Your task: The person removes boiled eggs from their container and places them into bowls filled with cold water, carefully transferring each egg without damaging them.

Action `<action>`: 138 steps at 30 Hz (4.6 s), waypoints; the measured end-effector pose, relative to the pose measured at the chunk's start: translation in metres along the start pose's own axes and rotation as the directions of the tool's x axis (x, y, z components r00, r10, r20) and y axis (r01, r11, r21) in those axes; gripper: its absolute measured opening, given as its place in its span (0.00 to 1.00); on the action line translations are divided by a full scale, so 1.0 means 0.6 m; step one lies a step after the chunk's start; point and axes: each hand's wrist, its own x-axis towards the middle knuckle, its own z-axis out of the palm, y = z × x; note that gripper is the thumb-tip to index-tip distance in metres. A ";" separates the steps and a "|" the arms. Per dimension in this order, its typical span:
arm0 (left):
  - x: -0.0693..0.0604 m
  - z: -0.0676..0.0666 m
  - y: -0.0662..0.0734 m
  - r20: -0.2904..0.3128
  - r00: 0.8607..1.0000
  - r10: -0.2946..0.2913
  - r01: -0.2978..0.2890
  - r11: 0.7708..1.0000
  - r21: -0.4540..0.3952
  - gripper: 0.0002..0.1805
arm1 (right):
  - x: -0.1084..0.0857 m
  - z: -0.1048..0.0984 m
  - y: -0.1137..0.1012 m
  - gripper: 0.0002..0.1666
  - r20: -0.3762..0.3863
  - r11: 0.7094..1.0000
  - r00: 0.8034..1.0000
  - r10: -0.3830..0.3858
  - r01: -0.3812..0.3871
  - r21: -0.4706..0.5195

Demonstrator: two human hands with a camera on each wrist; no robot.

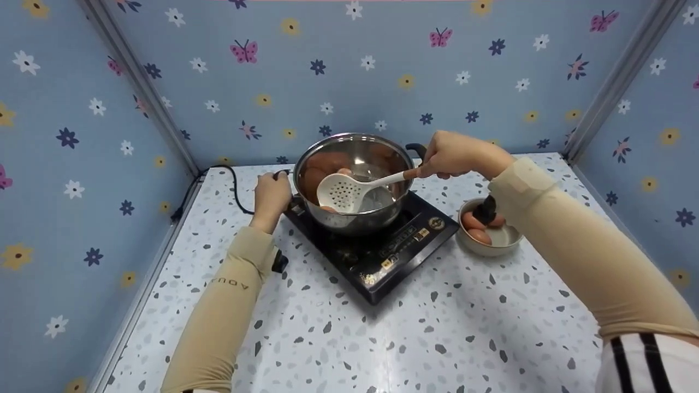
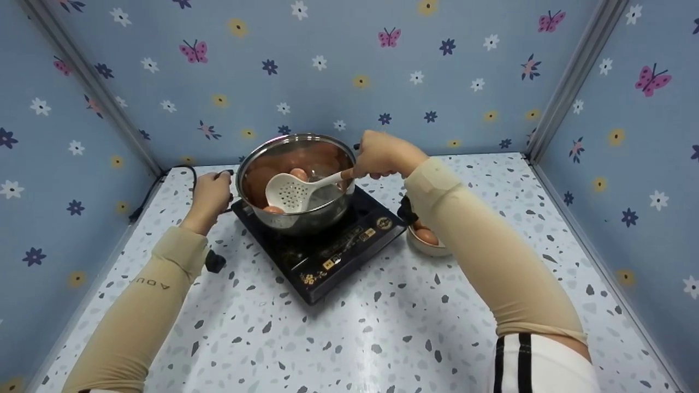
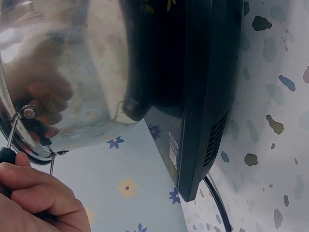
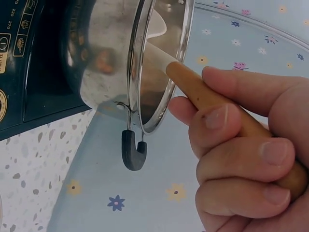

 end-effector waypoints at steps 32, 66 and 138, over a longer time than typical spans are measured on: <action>-0.002 0.001 0.004 0.007 1.000 -0.006 0.006 1.000 0.017 0.19 | -0.010 0.018 0.078 0.17 0.234 0.862 0.969 0.072 -0.179 0.475; -0.004 0.002 -0.002 0.014 1.000 -0.013 0.013 1.000 0.018 0.21 | -0.094 0.028 0.135 0.15 0.079 0.732 0.989 0.126 -0.146 0.665; -0.003 -0.002 0.004 0.025 1.000 0.003 -0.003 1.000 0.024 0.18 | -0.246 0.037 0.341 0.21 -0.060 0.606 0.965 0.255 -0.111 0.788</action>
